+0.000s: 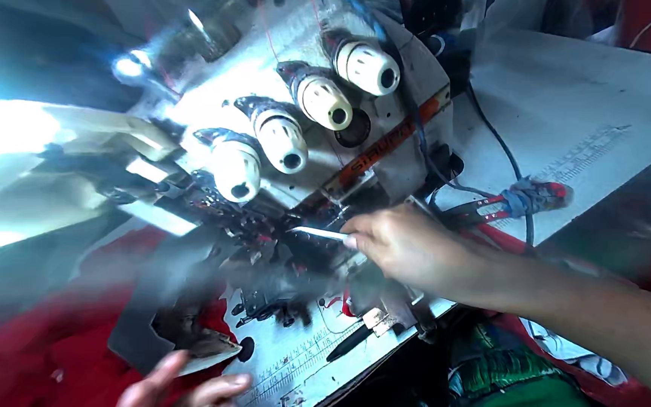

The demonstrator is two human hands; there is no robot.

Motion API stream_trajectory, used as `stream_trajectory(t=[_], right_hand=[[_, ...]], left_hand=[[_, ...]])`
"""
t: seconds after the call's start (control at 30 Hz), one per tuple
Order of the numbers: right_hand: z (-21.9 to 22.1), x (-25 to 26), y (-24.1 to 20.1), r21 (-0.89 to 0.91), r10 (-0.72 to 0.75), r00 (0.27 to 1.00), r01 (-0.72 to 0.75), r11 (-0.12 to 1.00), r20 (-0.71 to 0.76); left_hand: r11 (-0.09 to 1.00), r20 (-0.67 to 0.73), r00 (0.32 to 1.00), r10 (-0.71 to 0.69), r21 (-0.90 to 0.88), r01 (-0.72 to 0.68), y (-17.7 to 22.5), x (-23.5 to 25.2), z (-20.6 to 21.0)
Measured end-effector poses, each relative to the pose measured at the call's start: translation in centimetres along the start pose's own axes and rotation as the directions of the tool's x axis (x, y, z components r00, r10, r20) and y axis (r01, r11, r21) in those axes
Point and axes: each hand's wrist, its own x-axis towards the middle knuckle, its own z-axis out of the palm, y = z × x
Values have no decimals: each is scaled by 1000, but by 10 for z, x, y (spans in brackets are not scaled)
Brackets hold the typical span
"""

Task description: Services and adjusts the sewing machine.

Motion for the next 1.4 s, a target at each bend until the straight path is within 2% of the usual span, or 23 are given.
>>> stream_trajectory(t=[0.13,0.23,0.33,0.67,0.93,1.3,1.4], right_hand=[[-3,1,-4,25,40,998,-41,999,45],[-4,3,-6,39,73,995,-76,996,73],[0,5,-5,67,71,996,-75,995,58],[7,13,-4,159,113,990,-126,979,85],[-2,21,-7,254,200,963,-243,936,182],[-27,-6,6,192,200,974,-217,957,106],[-35,-17,6,221,210,973,-227,948,98]], left_hand=[[989,-104,984,-145,-11,145,-24,-40,8],[949,-178,934,-309,-125,290,-33,-48,9],[921,-212,903,-375,-194,337,-33,-47,10],[959,-162,946,-282,-42,279,-38,-53,10],[962,-126,958,-256,68,266,-36,-53,12],[964,-135,965,-226,114,242,-38,-53,14],[972,-121,982,-147,168,166,-40,-52,11]])
